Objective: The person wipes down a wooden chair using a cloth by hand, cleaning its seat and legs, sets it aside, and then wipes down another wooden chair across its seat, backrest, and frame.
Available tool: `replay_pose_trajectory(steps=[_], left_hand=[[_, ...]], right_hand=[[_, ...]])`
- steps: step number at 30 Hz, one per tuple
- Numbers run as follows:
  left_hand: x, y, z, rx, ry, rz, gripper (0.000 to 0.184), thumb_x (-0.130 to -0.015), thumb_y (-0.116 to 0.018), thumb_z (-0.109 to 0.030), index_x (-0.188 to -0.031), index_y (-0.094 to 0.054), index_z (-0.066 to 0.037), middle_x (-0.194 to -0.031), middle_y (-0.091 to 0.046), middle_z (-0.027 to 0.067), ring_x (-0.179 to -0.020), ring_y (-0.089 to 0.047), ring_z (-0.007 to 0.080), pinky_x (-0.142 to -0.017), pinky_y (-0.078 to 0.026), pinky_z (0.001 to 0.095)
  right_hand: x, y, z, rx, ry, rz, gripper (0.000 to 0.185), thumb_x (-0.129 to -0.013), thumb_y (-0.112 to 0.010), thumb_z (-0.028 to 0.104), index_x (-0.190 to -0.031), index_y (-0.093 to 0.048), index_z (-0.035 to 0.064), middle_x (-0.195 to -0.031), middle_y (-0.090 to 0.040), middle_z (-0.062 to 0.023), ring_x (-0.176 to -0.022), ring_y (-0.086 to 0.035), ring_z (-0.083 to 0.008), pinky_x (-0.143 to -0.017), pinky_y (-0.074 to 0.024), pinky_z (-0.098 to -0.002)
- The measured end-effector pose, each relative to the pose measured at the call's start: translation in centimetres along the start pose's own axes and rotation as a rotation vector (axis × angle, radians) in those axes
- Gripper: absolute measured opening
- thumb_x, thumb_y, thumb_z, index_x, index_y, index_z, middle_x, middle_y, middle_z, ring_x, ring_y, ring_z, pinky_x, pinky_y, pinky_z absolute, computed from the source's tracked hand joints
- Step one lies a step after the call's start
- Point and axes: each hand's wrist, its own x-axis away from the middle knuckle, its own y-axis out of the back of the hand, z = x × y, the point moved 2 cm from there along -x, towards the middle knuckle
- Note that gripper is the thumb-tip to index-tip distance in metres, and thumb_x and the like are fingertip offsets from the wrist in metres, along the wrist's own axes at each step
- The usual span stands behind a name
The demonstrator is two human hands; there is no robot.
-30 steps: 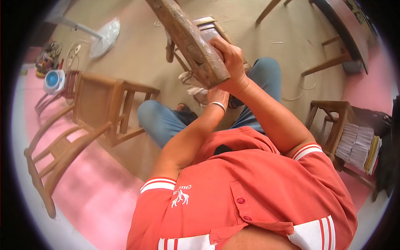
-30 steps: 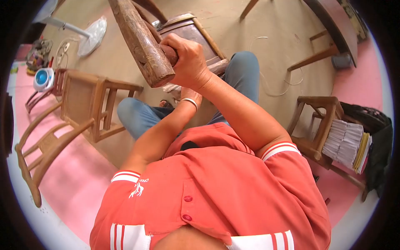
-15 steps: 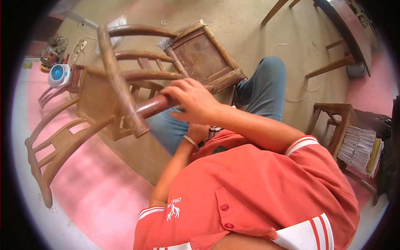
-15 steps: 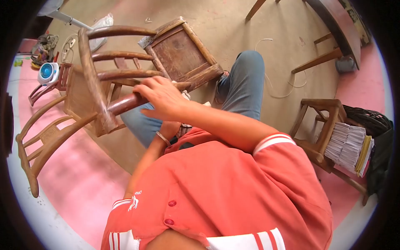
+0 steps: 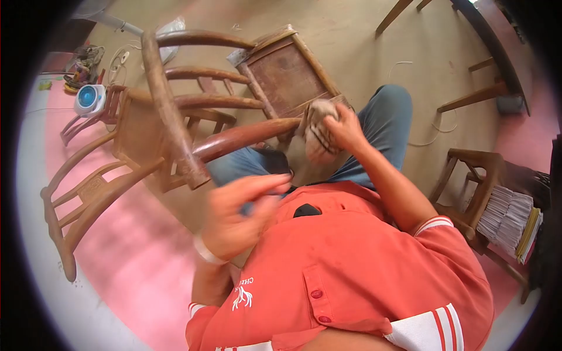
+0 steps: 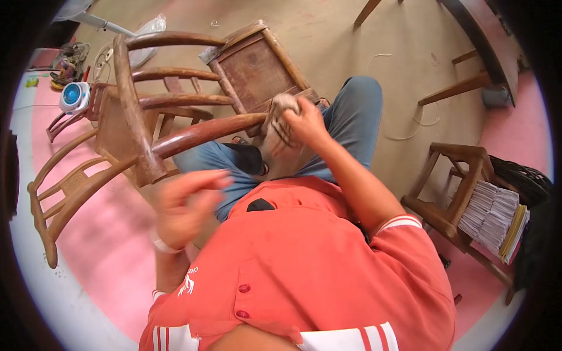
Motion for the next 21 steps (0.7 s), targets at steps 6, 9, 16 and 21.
replay_pose_trajectory(steps=[6,9,16,21], left_hand=[[-3.6,11.7,2.1,-0.538,0.063,-0.926,0.065,-0.088,-0.067,-0.031,-0.140,-0.041,-0.003,-0.119,-0.056,0.0189,-0.113,-0.052,0.0296,-0.101,-0.039,0.0364],[-7.7,16.3,7.2,-0.653,0.055,-0.827,0.078,-0.085,-0.069,-0.034,-0.145,-0.031,-0.001,-0.116,-0.056,0.0217,-0.117,-0.052,0.0328,-0.103,-0.039,0.0399],[-11.8,20.1,6.8,0.045,0.287,-0.691,0.060,-0.081,-0.069,-0.027,-0.123,-0.043,0.006,-0.105,-0.058,0.0201,-0.081,-0.067,0.0274,-0.064,-0.054,0.0357],[-12.2,18.4,5.4,-0.074,0.262,-0.797,0.049,-0.079,-0.068,-0.016,-0.114,-0.045,0.009,-0.098,-0.060,0.0165,-0.074,-0.068,0.0243,-0.059,-0.053,0.0325]], right_hand=[[-2.5,-7.4,-1.3,0.568,0.236,0.147,0.042,-0.075,-0.069,0.029,-0.111,-0.053,0.0131,-0.110,-0.053,-0.0189,-0.095,-0.063,-0.0403,-0.079,-0.0519,-0.0493],[-3.0,-6.6,-2.3,0.668,0.255,0.203,0.041,-0.076,-0.069,0.029,-0.111,-0.053,0.0133,-0.108,-0.054,-0.0194,-0.093,-0.063,-0.0404,-0.076,-0.0528,-0.0494],[-10.9,0.3,-5.0,0.677,-0.041,-0.168,0.040,-0.078,-0.065,0.042,-0.106,-0.064,0.0141,-0.108,-0.063,-0.0160,-0.103,-0.061,-0.0357,-0.084,-0.0508,-0.0462],[-14.5,3.7,1.1,0.535,0.109,-0.283,0.042,-0.078,-0.061,0.046,-0.105,-0.066,0.0136,-0.110,-0.062,-0.0142,-0.102,-0.061,-0.0346,-0.086,-0.0494,-0.0442]])
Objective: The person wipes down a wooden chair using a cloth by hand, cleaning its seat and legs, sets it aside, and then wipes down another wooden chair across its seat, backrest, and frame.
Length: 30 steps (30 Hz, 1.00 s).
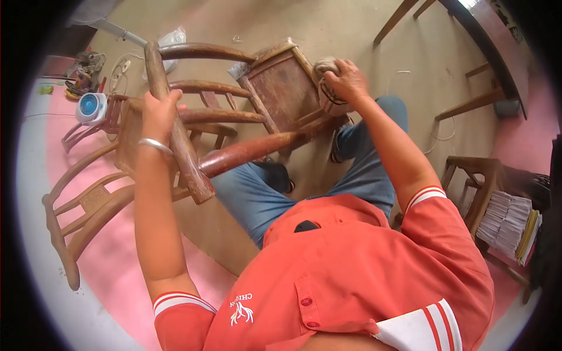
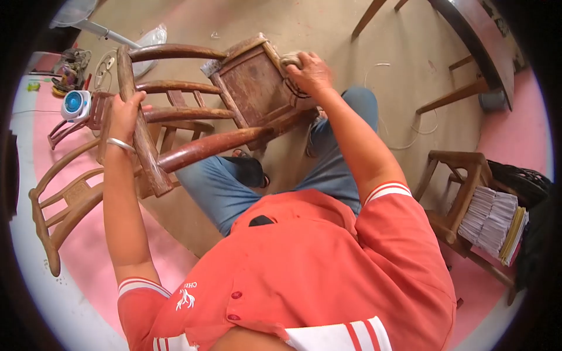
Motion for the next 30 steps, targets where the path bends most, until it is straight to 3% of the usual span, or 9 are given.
replay_pose_trajectory(steps=[3,6,11,14,18,20,23,27,30], left_hand=[[0.2,0.0,0.0,0.019,-0.012,-0.014,0.046,-0.080,-0.068,-0.017,-0.112,-0.046,0.005,-0.096,-0.059,0.0152,-0.071,-0.066,0.0223,-0.060,-0.053,0.0322],[1.2,-0.4,-1.0,0.045,0.019,-0.056,0.042,-0.081,-0.068,-0.016,-0.111,-0.047,0.003,-0.093,-0.058,0.0130,-0.070,-0.065,0.0198,-0.060,-0.052,0.0315],[1.4,-0.7,-1.3,0.072,0.028,-0.058,0.045,-0.083,-0.067,-0.015,-0.117,-0.045,0.004,-0.096,-0.058,0.0127,-0.070,-0.064,0.0193,-0.061,-0.052,0.0310],[0.9,-0.6,-0.6,0.051,-0.008,-0.053,0.036,-0.084,-0.064,-0.012,-0.114,-0.049,0.001,-0.094,-0.059,0.0093,-0.072,-0.064,0.0180,-0.063,-0.054,0.0288],[1.1,-0.7,-1.0,0.098,0.019,-0.053,0.035,-0.085,-0.064,-0.010,-0.115,-0.049,0.002,-0.095,-0.059,0.0093,-0.072,-0.063,0.0176,-0.063,-0.054,0.0278],[0.7,-0.5,-0.8,0.074,0.004,-0.040,0.038,-0.085,-0.063,-0.009,-0.117,-0.047,0.001,-0.095,-0.059,0.0092,-0.070,-0.064,0.0173,-0.061,-0.053,0.0270],[1.2,-0.7,-1.1,0.110,0.029,-0.037,0.046,-0.085,-0.062,-0.005,-0.124,-0.040,0.005,-0.101,-0.056,0.0110,-0.074,-0.061,0.0157,-0.064,-0.055,0.0274],[1.3,-0.8,-1.3,0.102,0.056,-0.046,0.047,-0.086,-0.061,-0.006,-0.126,-0.039,0.003,-0.102,-0.056,0.0111,-0.075,-0.061,0.0157,-0.065,-0.056,0.0276],[1.3,-1.1,-1.5,0.130,0.036,-0.106,0.043,-0.085,-0.064,-0.009,-0.122,-0.044,-0.001,-0.097,-0.057,0.0083,-0.069,-0.064,0.0177,-0.055,-0.051,0.0273]], right_hand=[[-3.0,-3.7,3.5,-0.012,0.219,0.110,0.047,-0.077,-0.061,0.046,-0.111,-0.066,0.0143,-0.122,-0.057,-0.0162,-0.113,-0.055,-0.0358,-0.096,-0.0461,-0.0440],[-3.0,-11.4,4.5,0.161,0.212,0.506,0.056,-0.079,-0.062,0.050,-0.129,-0.056,0.0263,-0.152,-0.028,-0.0130,-0.134,-0.036,-0.0398,-0.103,-0.0387,-0.0552],[0.9,-13.3,5.9,0.330,0.320,0.541,0.063,-0.067,-0.077,0.036,-0.127,-0.058,0.0277,-0.137,-0.040,-0.0168,-0.121,-0.046,-0.0369,-0.093,-0.0461,-0.0496],[3.4,-11.2,5.3,0.508,0.642,0.869,0.052,-0.064,-0.078,0.037,-0.113,-0.070,0.0224,-0.126,-0.053,-0.0157,-0.108,-0.057,-0.0343,-0.086,-0.0512,-0.0419],[-2.2,-8.0,5.6,0.095,0.366,1.393,0.049,-0.067,-0.073,0.035,-0.109,-0.071,0.0095,-0.100,-0.070,-0.0134,-0.089,-0.066,-0.0241,-0.081,-0.0523,-0.0390],[-7.7,-8.2,6.3,-0.110,0.431,0.885,0.042,-0.068,-0.070,0.039,-0.097,-0.073,0.0087,-0.082,-0.070,-0.0129,-0.073,-0.066,-0.0262,-0.067,-0.0526,-0.0375],[-13.1,-8.3,8.5,-0.062,0.310,0.208,0.056,-0.074,-0.067,0.042,-0.123,-0.062,0.0155,-0.136,-0.052,-0.0149,-0.124,-0.049,-0.0342,-0.099,-0.0435,-0.0471],[-13.0,-15.4,8.9,0.181,0.174,0.368,0.092,-0.077,-0.067,0.052,-0.152,-0.020,0.0255,-0.158,-0.017,-0.0124,-0.143,-0.018,-0.0422,-0.111,-0.0217,-0.0621],[-8.4,-16.7,10.2,0.314,0.265,0.238,0.086,-0.074,-0.073,0.043,-0.147,-0.032,0.0231,-0.152,-0.028,-0.0151,-0.139,-0.025,-0.0422,-0.107,-0.0285,-0.0593]])
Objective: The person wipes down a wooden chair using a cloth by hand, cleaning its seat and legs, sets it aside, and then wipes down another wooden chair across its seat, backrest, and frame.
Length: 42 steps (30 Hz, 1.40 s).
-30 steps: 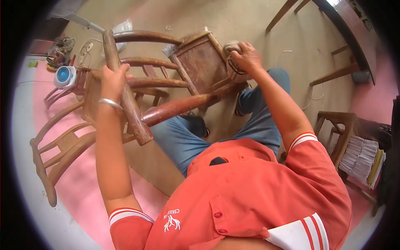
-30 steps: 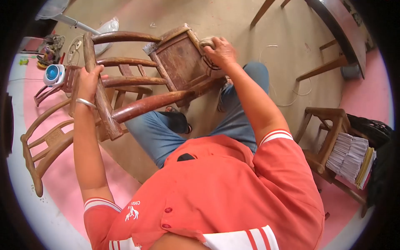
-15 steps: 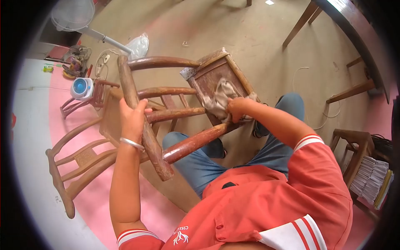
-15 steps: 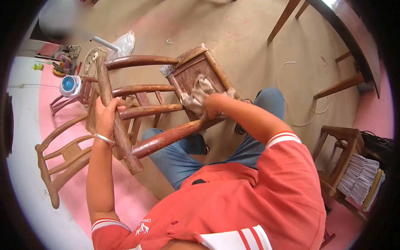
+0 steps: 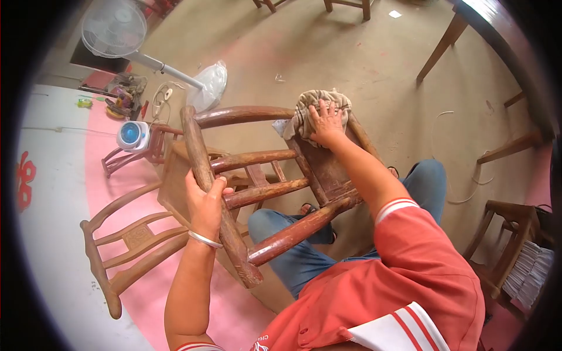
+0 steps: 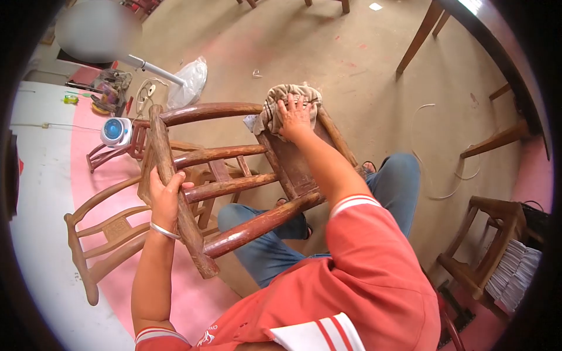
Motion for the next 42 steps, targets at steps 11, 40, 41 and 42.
replay_pose_trajectory(steps=[11,40,41,42], left_hand=[[0.0,0.4,0.8,0.056,0.024,0.017,0.043,-0.085,-0.060,-0.005,-0.124,-0.043,-0.001,-0.100,-0.056,0.0106,-0.072,-0.062,0.0179,-0.066,-0.053,0.0293],[-0.2,0.5,0.3,0.019,0.080,0.037,0.054,-0.085,-0.058,0.000,-0.133,-0.034,0.001,-0.107,-0.053,0.0123,-0.078,-0.061,0.0164,-0.069,-0.056,0.0291],[-0.1,0.4,0.2,0.013,0.079,0.034,0.054,-0.085,-0.058,0.000,-0.133,-0.034,0.001,-0.107,-0.053,0.0123,-0.078,-0.061,0.0164,-0.069,-0.056,0.0291],[0.0,0.4,0.1,0.015,0.082,0.033,0.053,-0.085,-0.057,0.000,-0.133,-0.035,0.001,-0.107,-0.053,0.0124,-0.078,-0.061,0.0164,-0.069,-0.056,0.0293]], right_hand=[[-1.4,5.7,-2.1,-0.244,0.467,0.282,0.048,-0.063,-0.072,0.024,-0.110,-0.068,0.0157,-0.106,-0.066,-0.0119,-0.098,-0.064,-0.0325,-0.084,-0.0521,-0.0422],[-5.6,7.2,-4.3,-0.174,0.311,0.097,0.054,-0.063,-0.074,0.029,-0.115,-0.062,0.0181,-0.119,-0.057,-0.0137,-0.109,-0.057,-0.0355,-0.084,-0.0522,-0.0473],[-7.2,7.4,-4.6,-0.168,0.245,-0.022,0.058,-0.065,-0.075,0.031,-0.120,-0.060,0.0207,-0.129,-0.052,-0.0124,-0.117,-0.052,-0.0366,-0.088,-0.0510,-0.0488],[-8.5,6.0,-5.1,-0.171,0.243,-0.021,0.058,-0.065,-0.075,0.031,-0.120,-0.060,0.0207,-0.129,-0.052,-0.0124,-0.117,-0.052,-0.0366,-0.088,-0.0510,-0.0488]])
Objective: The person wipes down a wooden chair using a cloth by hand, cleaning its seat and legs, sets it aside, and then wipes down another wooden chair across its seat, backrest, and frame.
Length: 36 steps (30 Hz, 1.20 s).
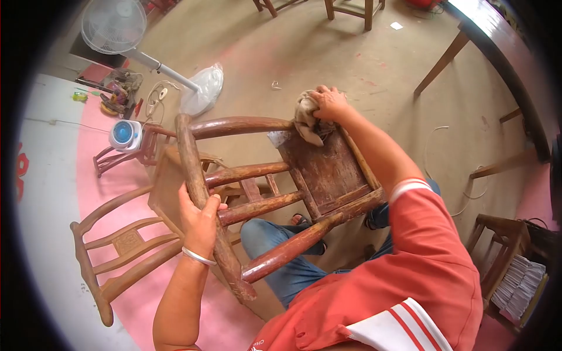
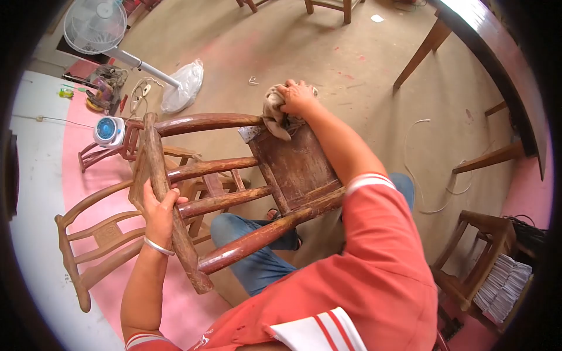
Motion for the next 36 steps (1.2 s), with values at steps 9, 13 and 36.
replay_pose_trajectory(steps=[9,13,36], left_hand=[[0.0,-0.2,0.0,0.004,-0.020,0.003,0.050,-0.086,-0.057,0.000,-0.132,-0.036,0.000,-0.106,-0.054,0.0123,-0.076,-0.062,0.0163,-0.069,-0.055,0.0293],[0.0,0.1,0.6,0.039,-0.083,0.012,0.049,-0.086,-0.058,-0.002,-0.131,-0.039,0.000,-0.106,-0.055,0.0122,-0.073,-0.062,0.0163,-0.069,-0.055,0.0287],[0.1,-0.1,0.0,0.033,-0.044,-0.041,0.057,-0.082,-0.062,-0.007,-0.131,-0.035,0.003,-0.100,-0.055,0.0108,-0.071,-0.061,0.0157,-0.063,-0.053,0.0281]], right_hand=[[4.5,-4.2,-4.2,-0.145,-0.355,0.064,0.070,-0.069,-0.073,0.026,-0.133,-0.047,0.0204,-0.136,-0.043,-0.0192,-0.113,-0.055,-0.0419,-0.094,-0.0498,-0.0455],[15.1,-1.5,-2.7,0.008,-0.348,0.292,0.070,-0.068,-0.072,0.022,-0.133,-0.046,0.0190,-0.130,-0.045,-0.0234,-0.110,-0.056,-0.0422,-0.089,-0.0511,-0.0463],[8.5,-7.0,9.6,0.285,0.041,0.314,0.046,-0.075,-0.068,0.028,-0.119,-0.060,0.0166,-0.132,-0.049,-0.0111,-0.123,-0.044,-0.0404,-0.095,-0.0420,-0.0554]])
